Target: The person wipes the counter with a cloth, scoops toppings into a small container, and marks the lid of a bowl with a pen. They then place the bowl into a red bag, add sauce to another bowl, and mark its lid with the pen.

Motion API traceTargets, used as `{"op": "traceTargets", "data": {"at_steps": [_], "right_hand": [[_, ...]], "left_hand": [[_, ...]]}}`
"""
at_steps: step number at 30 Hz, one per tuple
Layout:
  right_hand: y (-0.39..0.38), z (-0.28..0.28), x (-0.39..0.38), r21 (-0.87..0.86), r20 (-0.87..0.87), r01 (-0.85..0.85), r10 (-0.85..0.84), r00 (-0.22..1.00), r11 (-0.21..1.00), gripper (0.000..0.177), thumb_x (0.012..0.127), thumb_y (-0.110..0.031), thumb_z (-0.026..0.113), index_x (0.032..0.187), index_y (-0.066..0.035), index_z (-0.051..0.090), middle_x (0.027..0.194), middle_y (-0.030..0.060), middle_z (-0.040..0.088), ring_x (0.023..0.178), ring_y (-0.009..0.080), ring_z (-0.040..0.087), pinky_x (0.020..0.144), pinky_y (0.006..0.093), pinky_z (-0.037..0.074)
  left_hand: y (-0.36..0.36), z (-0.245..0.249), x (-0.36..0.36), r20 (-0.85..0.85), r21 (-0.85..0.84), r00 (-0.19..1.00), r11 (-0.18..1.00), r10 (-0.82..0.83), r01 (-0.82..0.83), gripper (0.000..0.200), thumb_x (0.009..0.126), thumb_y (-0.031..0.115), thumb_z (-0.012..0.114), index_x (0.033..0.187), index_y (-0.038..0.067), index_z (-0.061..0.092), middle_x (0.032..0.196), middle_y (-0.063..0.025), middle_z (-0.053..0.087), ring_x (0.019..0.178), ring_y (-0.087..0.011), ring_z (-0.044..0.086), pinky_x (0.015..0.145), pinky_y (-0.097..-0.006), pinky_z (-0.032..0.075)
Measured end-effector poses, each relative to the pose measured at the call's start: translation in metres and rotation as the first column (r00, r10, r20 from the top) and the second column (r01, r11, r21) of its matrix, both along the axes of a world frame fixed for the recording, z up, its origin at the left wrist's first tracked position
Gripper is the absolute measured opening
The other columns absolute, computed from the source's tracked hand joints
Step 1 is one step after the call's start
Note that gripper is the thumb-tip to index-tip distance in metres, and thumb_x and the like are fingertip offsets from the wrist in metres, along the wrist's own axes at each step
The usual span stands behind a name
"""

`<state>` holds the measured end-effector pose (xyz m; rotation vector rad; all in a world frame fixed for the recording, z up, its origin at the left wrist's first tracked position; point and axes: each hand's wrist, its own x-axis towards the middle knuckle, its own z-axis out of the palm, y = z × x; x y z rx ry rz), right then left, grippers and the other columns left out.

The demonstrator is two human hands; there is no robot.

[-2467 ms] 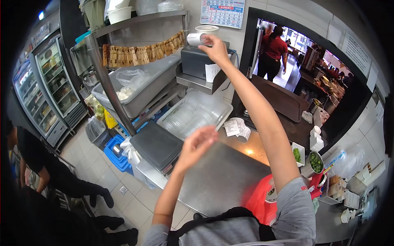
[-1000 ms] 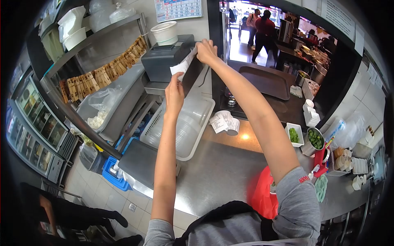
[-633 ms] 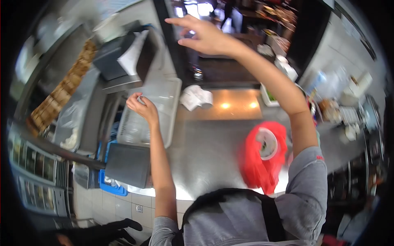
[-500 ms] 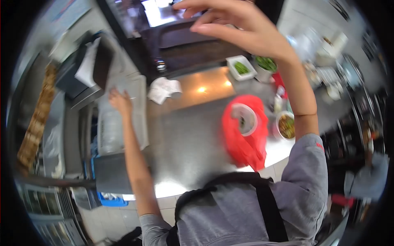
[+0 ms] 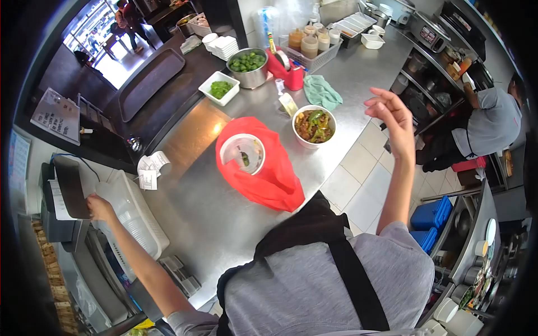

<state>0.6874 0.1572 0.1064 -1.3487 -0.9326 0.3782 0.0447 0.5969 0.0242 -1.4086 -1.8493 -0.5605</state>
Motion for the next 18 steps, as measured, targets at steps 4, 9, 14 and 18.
{"op": "traceTargets", "data": {"at_steps": [4,9,14,18], "right_hand": [[0.023,-0.033,-0.003,0.054,-0.12,-0.002,0.008,0.993,0.999,0.027,0.09,-0.015,0.052,0.112,0.0,0.056,0.094,0.0079,0.063,0.083,0.0131,0.059,0.078,0.0255,0.045],[0.089,-0.059,-0.036,-0.012,-0.369,-0.456,0.42,0.829,0.89,0.037,0.092,-0.023,0.05,0.123,-0.003,0.05,0.104,0.0084,0.061,0.094,0.0166,0.06,0.079,0.0296,0.047],[0.126,-0.068,-0.025,0.137,-0.402,-0.503,0.512,0.759,0.854,0.04,0.091,-0.011,0.049,0.129,-0.002,0.041,0.107,0.0091,0.059,0.093,0.0151,0.058,0.077,0.027,0.047],[0.123,-0.096,0.042,0.226,-0.533,-0.31,0.384,0.754,0.923,0.037,0.091,-0.004,0.045,0.128,-0.001,0.043,0.104,0.0075,0.06,0.086,0.0107,0.057,0.076,0.0241,0.046]], "left_hand": [[-0.076,-0.031,0.075,-0.032,0.288,0.999,0.958,-0.001,0.01,0.018,0.088,0.029,0.048,0.094,0.013,0.056,0.095,-0.0064,0.055,0.09,-0.0278,0.051,0.078,-0.042,0.037],[-0.214,-0.031,0.282,0.14,0.146,0.67,0.684,-0.729,0.715,0.026,0.085,0.023,0.055,0.105,0.006,0.055,0.1,-0.0097,0.057,0.102,-0.0277,0.048,0.095,-0.0472,0.029],[-0.278,-0.027,0.415,0.082,-0.006,0.239,0.239,-0.968,0.971,0.018,0.081,0.012,0.058,0.098,0.005,0.058,0.12,-0.0052,0.055,0.122,-0.0293,0.038,0.104,-0.0513,0.02],[-0.295,-0.021,0.481,0.439,0.206,0.072,0.178,-0.896,0.962,0.028,0.082,0.015,0.059,0.108,0.003,0.057,0.126,-0.0103,0.051,0.125,-0.0306,0.036,0.102,-0.0501,0.025]]}}
